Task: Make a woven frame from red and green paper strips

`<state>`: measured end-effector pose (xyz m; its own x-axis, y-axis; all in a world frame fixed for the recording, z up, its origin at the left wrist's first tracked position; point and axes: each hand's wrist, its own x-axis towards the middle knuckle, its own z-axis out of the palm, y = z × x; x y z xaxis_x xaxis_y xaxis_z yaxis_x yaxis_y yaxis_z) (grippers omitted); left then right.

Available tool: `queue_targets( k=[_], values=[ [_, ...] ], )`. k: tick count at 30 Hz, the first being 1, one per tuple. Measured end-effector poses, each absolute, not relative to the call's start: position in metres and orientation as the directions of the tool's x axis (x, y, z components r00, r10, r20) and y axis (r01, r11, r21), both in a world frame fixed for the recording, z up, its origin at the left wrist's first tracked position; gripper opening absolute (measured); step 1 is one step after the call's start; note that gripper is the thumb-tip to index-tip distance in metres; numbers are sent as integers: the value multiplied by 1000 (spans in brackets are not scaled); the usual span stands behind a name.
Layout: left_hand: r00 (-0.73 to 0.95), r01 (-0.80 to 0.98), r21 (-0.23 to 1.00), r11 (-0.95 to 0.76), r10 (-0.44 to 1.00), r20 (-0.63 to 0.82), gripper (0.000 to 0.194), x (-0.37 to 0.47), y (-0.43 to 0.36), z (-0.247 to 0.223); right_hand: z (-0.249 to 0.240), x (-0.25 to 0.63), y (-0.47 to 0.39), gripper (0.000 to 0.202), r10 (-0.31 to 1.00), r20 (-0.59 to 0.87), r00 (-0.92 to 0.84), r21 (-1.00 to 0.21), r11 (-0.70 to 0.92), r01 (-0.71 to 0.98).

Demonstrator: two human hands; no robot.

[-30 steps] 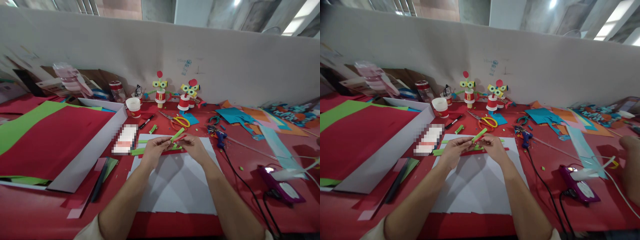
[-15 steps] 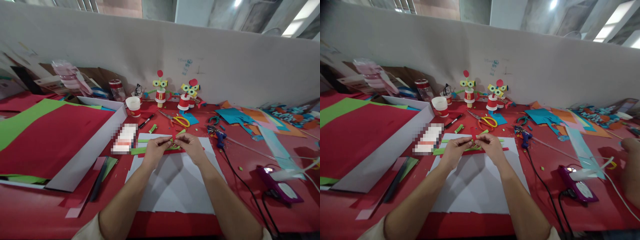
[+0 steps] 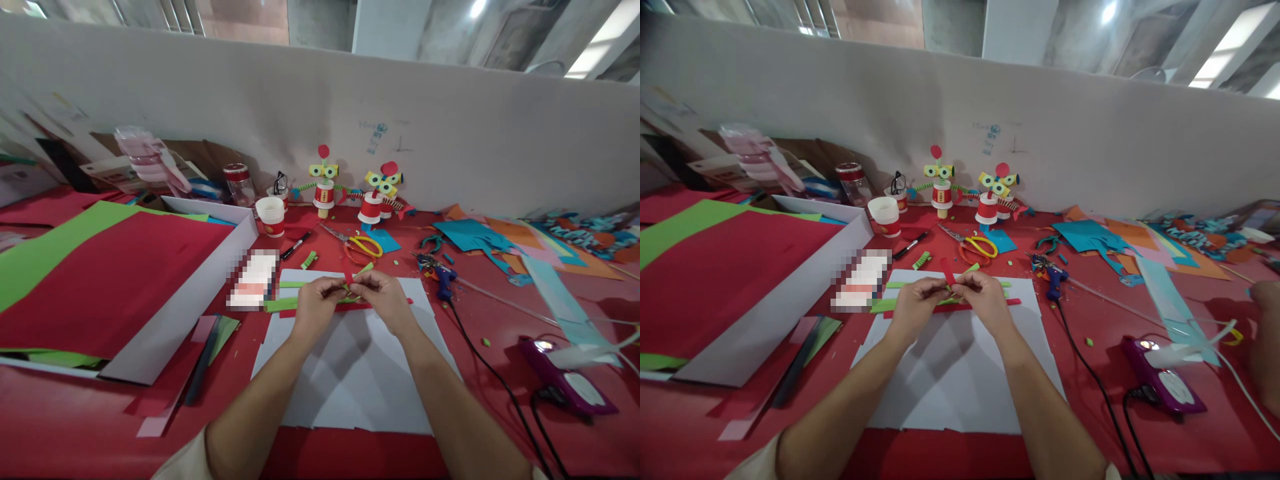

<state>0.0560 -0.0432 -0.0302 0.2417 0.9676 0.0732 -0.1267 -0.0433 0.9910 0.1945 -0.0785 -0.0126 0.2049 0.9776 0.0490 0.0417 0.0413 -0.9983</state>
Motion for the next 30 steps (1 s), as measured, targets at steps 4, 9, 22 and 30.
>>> queue_targets(
  k=[4, 9, 22, 30],
  values=[
    [246, -74, 991, -110, 961, 125, 12, 55, -43, -32, -11, 193, -79, 17, 974, 61, 217, -998, 54, 37],
    [281, -78, 989, -127, 949, 144, 10, 55, -42, -34, -12, 192, -80, 22, 973, 79, 219, -997, 76, 26],
    [183, -204, 976, -79, 976, 118, 10, 55, -42, -26, -17, 174, -83, 29, 945, -43, 324, -979, 25, -203],
    [180, -399, 915, 56, 983, 19, 14, 62, -50, -20, -16, 161, -85, 24, 926, -79, 370, -930, 65, -362]
  ],
)
